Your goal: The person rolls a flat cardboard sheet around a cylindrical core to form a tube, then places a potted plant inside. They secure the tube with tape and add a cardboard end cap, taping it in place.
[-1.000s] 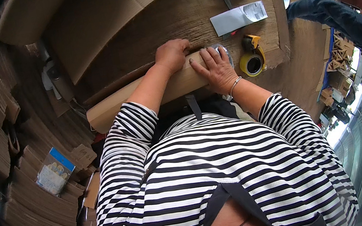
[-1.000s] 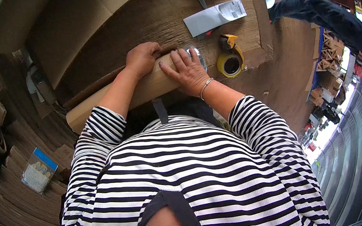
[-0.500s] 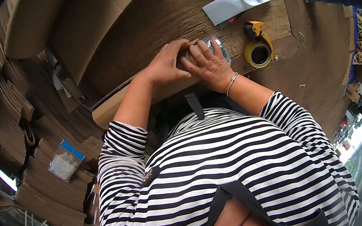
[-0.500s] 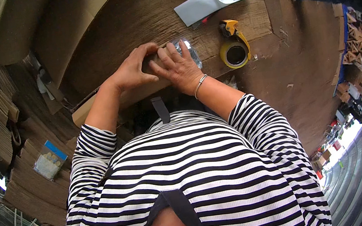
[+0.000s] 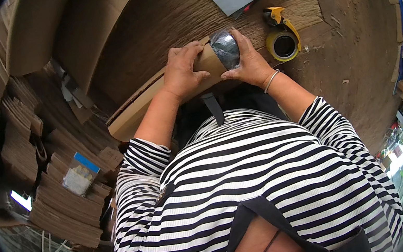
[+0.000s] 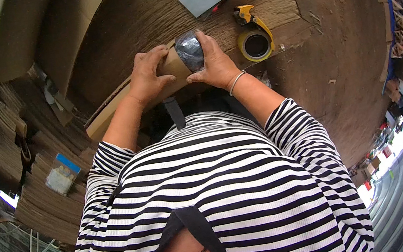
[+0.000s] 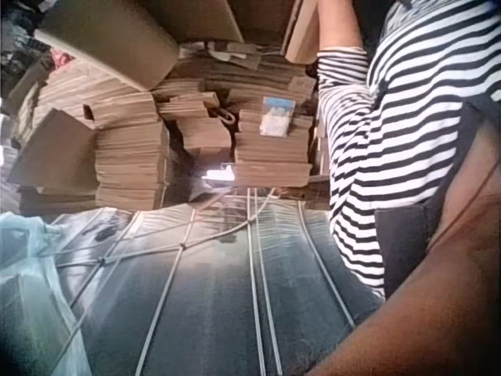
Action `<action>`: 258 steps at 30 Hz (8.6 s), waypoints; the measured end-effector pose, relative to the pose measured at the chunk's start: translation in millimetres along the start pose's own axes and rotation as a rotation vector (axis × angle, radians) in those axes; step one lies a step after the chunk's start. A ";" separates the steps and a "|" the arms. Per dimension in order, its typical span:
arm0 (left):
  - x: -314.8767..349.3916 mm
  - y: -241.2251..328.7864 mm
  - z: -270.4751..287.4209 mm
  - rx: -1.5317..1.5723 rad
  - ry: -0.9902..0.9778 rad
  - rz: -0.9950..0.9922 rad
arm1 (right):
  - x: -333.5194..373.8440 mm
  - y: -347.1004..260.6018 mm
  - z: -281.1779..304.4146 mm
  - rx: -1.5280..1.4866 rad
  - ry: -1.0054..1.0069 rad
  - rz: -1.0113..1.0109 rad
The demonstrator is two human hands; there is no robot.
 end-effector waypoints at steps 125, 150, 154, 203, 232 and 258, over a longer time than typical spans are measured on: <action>71.9 42.3 -43.9 -0.105 0.605 -0.057 | 24.0 -94.8 10.3 0.251 -0.034 -0.199; 75.1 43.7 -64.2 -0.063 0.650 0.057 | 33.5 -155.5 4.3 0.600 -0.079 -0.042; 74.8 41.2 -64.2 -0.072 0.648 0.063 | 20.5 -185.8 6.8 0.489 -0.075 0.017; 75.8 53.8 -46.8 -0.117 0.583 0.055 | 21.9 -137.6 -15.0 0.538 -0.183 -0.130; 68.9 53.6 -48.7 -0.239 0.357 0.241 | 146.2 -47.4 22.7 0.672 -0.065 0.112; 42.6 30.0 -43.8 -0.470 0.055 0.491 | 115.2 -77.6 2.4 0.416 0.078 0.254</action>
Point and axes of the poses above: each hand's wrist, its own x-axis away from the middle knuckle, its own z-axis out of the back of the hand, y = z × x, the point moved 5 cm from there along -x, towards the middle knuckle, and after that the axes turned 13 degrees about -x, right-handed, at the moved point
